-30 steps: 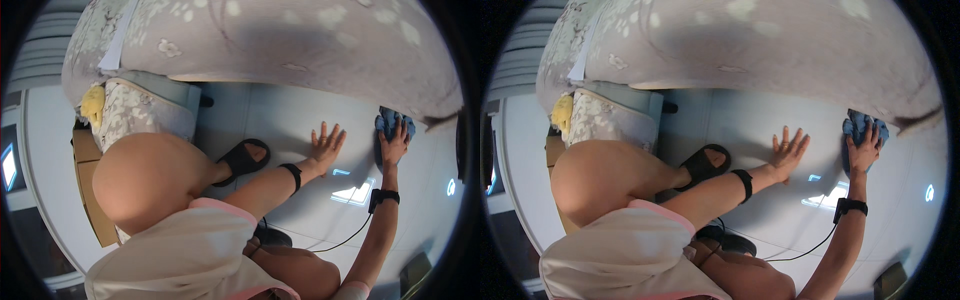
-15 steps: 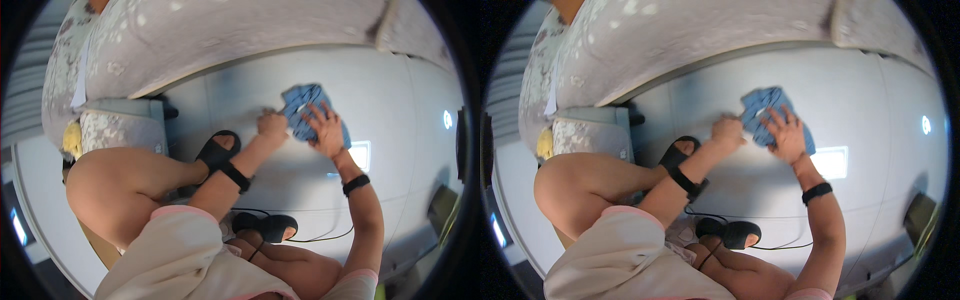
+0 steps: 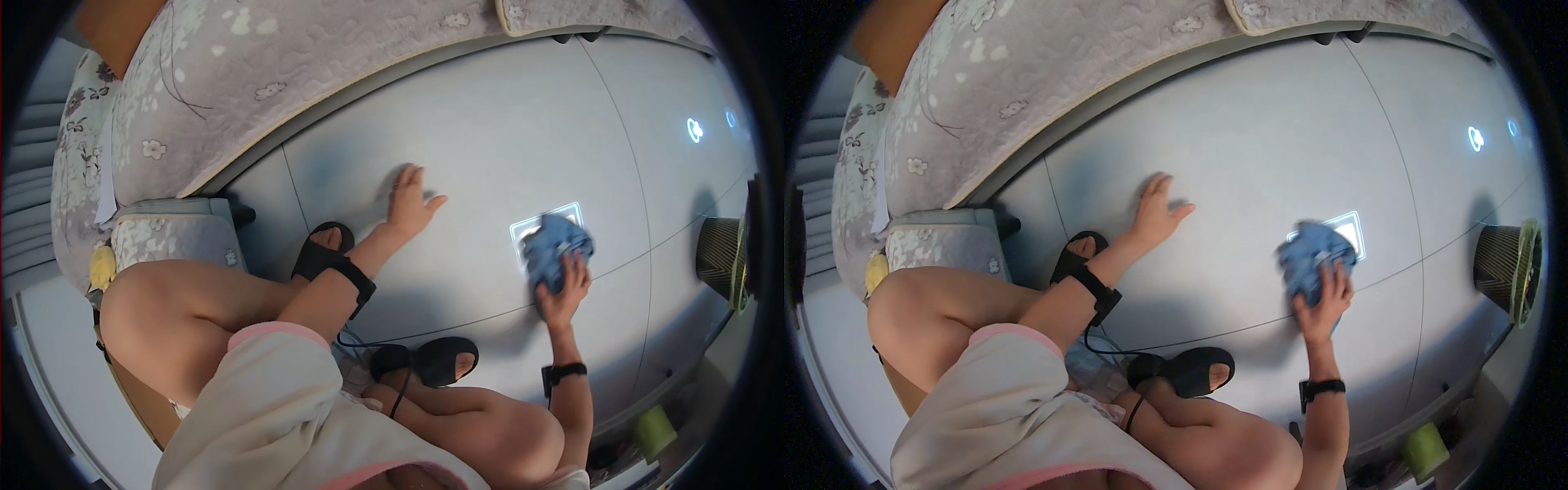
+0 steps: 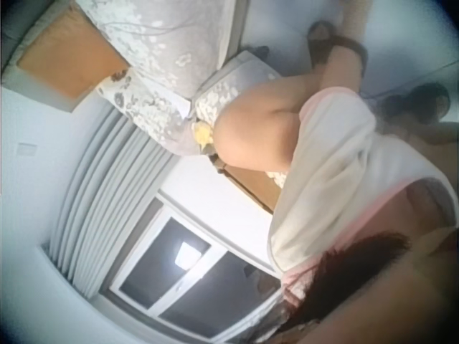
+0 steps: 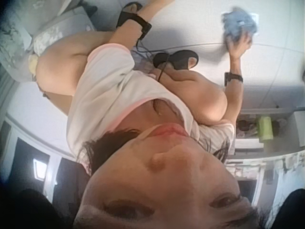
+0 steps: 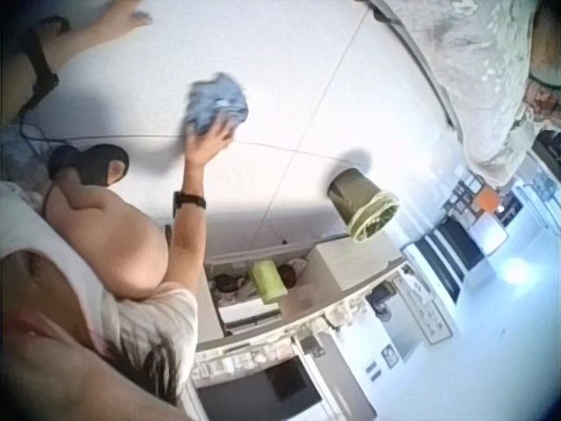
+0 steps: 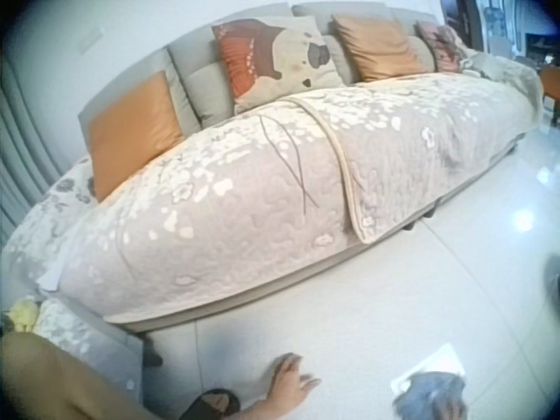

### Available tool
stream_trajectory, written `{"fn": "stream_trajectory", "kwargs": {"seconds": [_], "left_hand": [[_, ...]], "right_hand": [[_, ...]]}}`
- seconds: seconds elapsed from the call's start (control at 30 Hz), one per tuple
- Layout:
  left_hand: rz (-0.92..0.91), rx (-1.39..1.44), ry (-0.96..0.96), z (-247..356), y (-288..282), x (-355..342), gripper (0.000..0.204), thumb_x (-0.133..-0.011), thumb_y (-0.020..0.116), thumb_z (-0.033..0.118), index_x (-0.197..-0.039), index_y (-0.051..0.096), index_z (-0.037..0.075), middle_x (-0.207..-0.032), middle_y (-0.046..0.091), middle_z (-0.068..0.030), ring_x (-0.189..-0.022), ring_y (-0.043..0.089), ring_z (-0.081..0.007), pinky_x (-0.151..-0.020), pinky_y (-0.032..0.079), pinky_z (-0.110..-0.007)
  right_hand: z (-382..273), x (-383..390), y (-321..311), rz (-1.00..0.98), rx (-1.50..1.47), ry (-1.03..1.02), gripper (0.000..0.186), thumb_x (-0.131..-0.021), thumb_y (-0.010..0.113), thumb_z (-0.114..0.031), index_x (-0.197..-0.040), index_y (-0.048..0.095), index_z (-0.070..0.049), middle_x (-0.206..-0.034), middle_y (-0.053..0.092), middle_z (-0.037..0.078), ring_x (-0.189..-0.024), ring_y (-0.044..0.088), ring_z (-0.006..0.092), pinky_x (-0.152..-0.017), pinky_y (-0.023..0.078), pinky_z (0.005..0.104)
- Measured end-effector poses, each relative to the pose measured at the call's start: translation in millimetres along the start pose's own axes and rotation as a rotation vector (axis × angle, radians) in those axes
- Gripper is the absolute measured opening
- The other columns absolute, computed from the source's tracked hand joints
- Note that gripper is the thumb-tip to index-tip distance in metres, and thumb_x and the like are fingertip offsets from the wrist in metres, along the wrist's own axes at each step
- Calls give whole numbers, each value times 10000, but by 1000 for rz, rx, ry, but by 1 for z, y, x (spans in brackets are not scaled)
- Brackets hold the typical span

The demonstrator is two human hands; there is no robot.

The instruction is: Cleaning the tiled floor with a blue cloth.

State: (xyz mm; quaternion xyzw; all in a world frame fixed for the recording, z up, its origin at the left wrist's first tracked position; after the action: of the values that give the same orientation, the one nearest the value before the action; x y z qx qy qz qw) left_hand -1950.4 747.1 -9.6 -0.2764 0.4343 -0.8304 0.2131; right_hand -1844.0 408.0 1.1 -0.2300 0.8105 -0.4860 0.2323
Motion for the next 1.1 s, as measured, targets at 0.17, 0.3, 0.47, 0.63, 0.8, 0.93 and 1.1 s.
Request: {"fn": "stream_trajectory", "kwargs": {"seconds": [0.17,0.3,0.47,0.63,0.8,0.93,1.1], "left_hand": [[67,213,444,91,14,3,759,-671,720,347,-1280,375,54,-1350,242,-219,-1242,232,-420,-997,266,-478],[-79,56,333,108,17,-13,906,-593,736,484,-1340,328,175,-1403,98,-224,-1285,67,-470,-977,157,-625],[-91,-95,476,96,26,-32,847,-557,756,453,-1286,418,185,-1391,126,-234,-1283,63,-474,-966,165,-639],[155,-5,438,67,8,-72,547,-557,721,258,-1059,562,108,-1176,418,-188,-1097,364,-394,-940,302,-475],[560,-232,162,-70,-53,-127,549,-618,696,290,-1100,539,78,-1041,562,-190,-1024,495,-358,-917,309,-498],[300,1,-223,-93,-79,-160,711,-675,629,572,-1191,513,96,-1135,556,-175,-1078,496,-345,-928,344,-429],[436,-301,366,-22,-28,-147,660,-643,662,565,-1198,511,242,-1141,525,-155,-1057,475,-327,-958,269,-511]], "right_hand": [[-33,-97,25,81,-103,81,650,-609,705,-210,-1193,473,-43,-1273,419,212,-1179,364,376,-1007,215,452],[-64,-114,36,-206,-547,-43,638,-670,649,-126,-1266,426,-80,-1328,356,213,-1236,309,383,-1013,247,455],[-19,-29,39,76,-59,125,605,-797,521,-144,-1332,284,10,-1362,276,258,-1278,227,404,-1027,184,470],[5,39,21,69,73,335,571,-853,451,-231,-1350,268,-19,-1426,203,185,-1331,113,360,-1039,79,459],[4,36,17,40,157,299,566,-840,443,-228,-1341,285,-18,-1418,207,205,-1322,145,354,-1042,89,453],[2,29,20,23,133,316,563,-824,454,-229,-1328,310,-23,-1420,216,187,-1325,150,338,-1047,98,445],[7,35,20,50,135,336,559,-828,451,-232,-1329,309,-27,-1422,228,163,-1331,144,322,-1047,101,443]]}}
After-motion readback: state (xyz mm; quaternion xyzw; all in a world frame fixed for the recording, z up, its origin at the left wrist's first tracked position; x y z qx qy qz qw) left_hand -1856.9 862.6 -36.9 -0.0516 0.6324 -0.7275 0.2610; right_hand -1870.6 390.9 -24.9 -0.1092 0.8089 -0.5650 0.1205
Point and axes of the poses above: each hand's wrist, its own x-axis away from the middle knuckle, its own y-axis out of the palm, z = x × y, the point moved 1 cm from there along -x, towards the middle knuckle
